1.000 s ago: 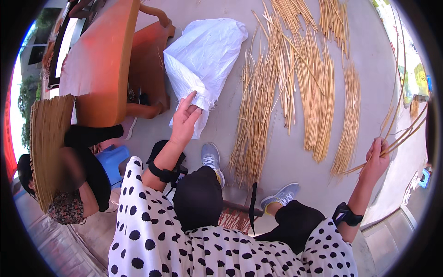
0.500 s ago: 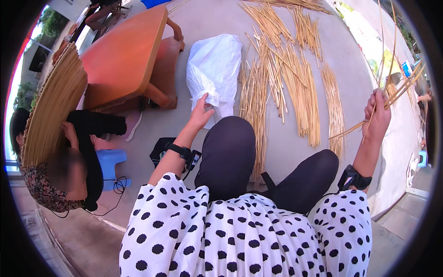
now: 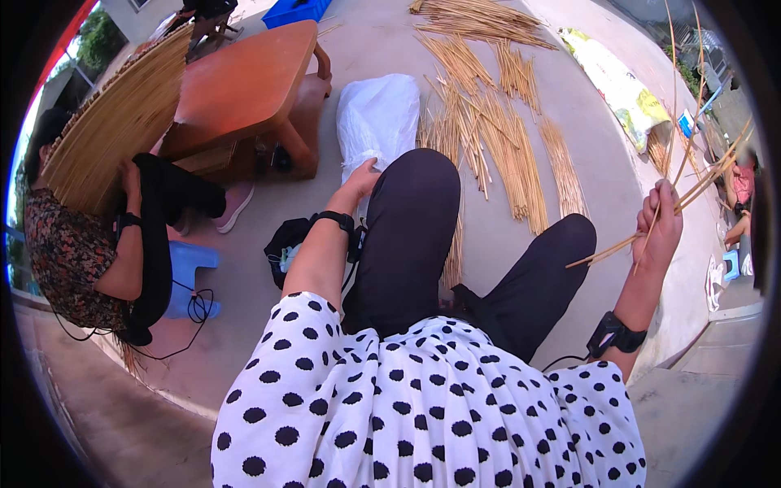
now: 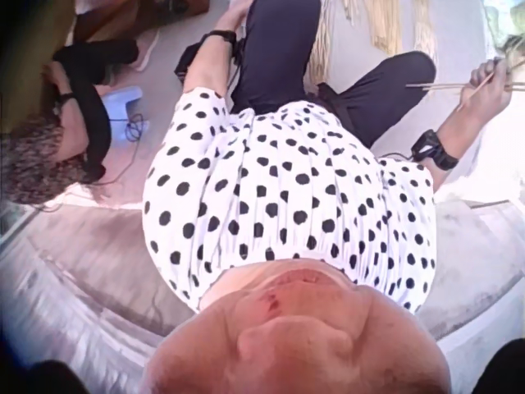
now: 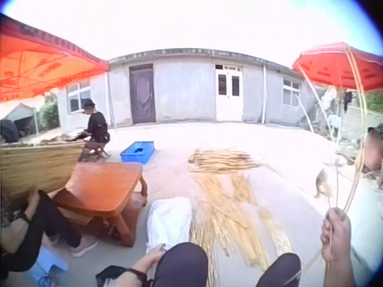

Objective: The person is manually weaving or assembling long straw-like fibers into a bundle or craft object.

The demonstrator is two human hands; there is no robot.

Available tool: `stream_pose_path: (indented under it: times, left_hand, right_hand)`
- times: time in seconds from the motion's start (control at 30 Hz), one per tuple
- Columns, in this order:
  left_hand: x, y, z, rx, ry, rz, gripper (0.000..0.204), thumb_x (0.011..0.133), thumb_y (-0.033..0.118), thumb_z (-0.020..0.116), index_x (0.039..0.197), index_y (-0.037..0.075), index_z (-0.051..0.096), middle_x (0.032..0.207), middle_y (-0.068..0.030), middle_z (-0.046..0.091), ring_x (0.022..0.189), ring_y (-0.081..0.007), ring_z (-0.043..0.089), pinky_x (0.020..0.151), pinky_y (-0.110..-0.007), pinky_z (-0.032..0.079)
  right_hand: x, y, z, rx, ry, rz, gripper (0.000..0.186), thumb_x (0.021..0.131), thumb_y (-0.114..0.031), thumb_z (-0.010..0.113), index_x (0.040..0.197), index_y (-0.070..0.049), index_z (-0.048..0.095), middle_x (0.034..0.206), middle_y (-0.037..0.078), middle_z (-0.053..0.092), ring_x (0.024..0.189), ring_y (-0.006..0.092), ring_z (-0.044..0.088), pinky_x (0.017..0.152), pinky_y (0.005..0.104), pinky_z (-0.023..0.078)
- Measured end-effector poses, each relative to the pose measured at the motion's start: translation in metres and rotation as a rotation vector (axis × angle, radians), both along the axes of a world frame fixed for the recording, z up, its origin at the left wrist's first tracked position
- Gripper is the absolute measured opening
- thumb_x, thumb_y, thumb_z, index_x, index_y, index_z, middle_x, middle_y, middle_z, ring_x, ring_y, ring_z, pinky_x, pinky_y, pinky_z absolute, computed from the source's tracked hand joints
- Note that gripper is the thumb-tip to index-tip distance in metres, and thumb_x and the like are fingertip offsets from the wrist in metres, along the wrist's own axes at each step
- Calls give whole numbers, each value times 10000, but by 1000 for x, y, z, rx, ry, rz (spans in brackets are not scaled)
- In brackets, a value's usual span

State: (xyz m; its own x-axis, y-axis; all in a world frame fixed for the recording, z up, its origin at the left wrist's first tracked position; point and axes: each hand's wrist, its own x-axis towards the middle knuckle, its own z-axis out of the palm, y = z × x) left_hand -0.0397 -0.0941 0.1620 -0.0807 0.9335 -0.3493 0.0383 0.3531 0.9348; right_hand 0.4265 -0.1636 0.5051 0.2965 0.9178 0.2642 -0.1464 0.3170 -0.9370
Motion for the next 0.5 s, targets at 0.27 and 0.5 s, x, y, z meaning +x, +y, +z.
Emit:
stream_pose_path:
  times: [0.27, 0.5]
  left_hand:
    - [-7, -14, 6, -11, 2, 113, 477, 773, 141, 611, 1215, 43, 459, 1236, -131, 480, 1094, -226, 492, 877, -333, 417]
    - [-32, -14, -63, 98, -496, 194, 383, 725, -27, 519, 1100, 48, 497, 1232, -127, 476, 1068, -203, 510, 813, -343, 426]
  right_hand:
    - [-25, -9, 11, 50, 42, 101, 140, 908, -188, 503, 857, -58, 491, 627, -38, 376, 424, 8, 247, 359, 169, 170]
    - [-60, 79, 22, 73, 238, 375, 147, 948, -175, 421, 909, -36, 447, 666, -31, 357, 447, 9, 238, 341, 162, 163]
